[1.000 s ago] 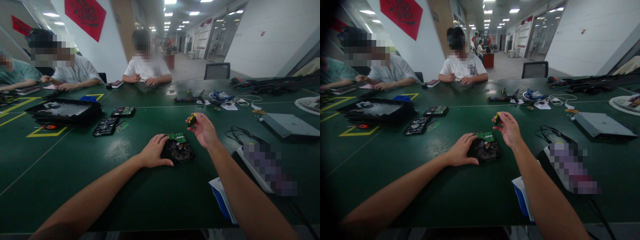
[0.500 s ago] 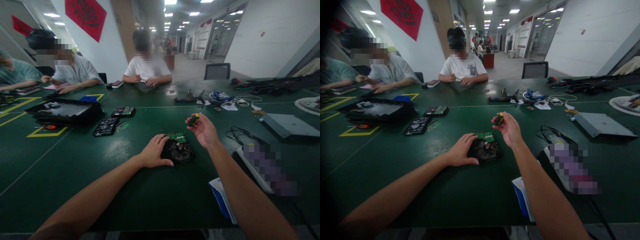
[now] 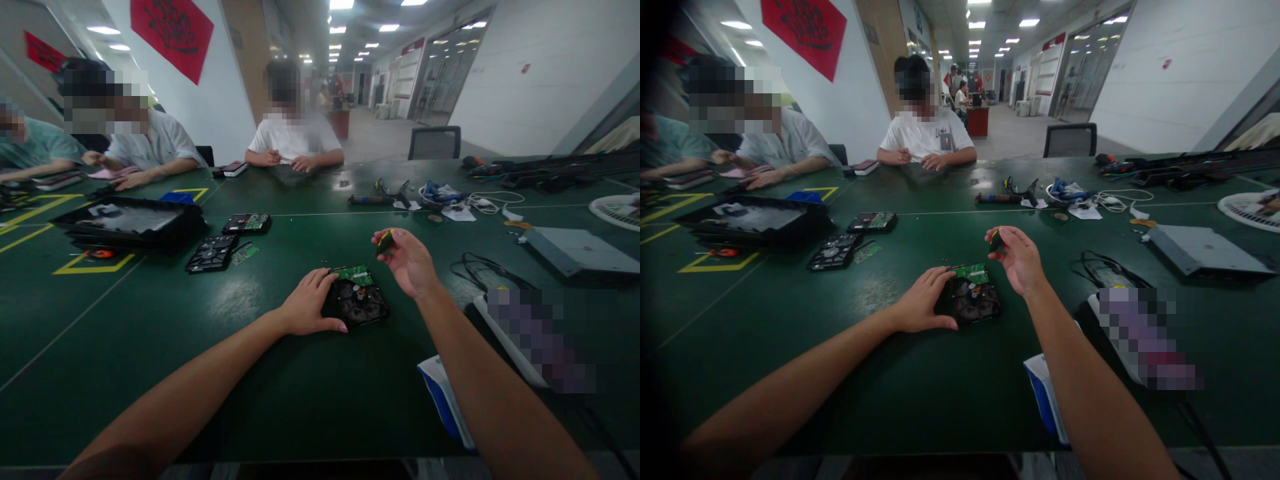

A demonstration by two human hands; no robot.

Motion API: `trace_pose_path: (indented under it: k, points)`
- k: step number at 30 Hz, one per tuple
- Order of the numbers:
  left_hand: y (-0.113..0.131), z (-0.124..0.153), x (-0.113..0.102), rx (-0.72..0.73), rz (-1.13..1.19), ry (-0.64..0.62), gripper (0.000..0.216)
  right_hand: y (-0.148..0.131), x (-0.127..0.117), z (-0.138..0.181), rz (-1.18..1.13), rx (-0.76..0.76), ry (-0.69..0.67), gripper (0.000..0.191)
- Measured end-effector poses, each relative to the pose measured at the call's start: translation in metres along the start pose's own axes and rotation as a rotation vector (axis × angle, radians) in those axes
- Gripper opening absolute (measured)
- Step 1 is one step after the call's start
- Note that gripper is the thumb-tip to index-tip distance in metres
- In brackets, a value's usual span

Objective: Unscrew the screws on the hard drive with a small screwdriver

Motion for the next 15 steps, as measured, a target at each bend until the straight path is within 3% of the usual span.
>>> trace_pose_path:
  k: [9, 15]
  points:
    - [0.0014, -0.0005, -0.0004, 0.018, -0.008, 0.016, 0.124, 0.0009, 0.0027, 0.0015, 0.005, 0.022, -0.041, 0.020]
    - [0.0033, -0.0004, -0.0014, 0.007, 0.002, 0.010, 0.125, 0.0015, 0.0020, 0.0008, -0.021, 0.084, -0.064, 0.032]
Point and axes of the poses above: each hand's wrist, its own z-axis away from the middle knuckle, its own x-axis out of the palm, y = z × x, the point moved 2 cm from there along -z, towards the middle knuckle, and after that the axes turned 2 degrees about x, right-handed, at the moved point
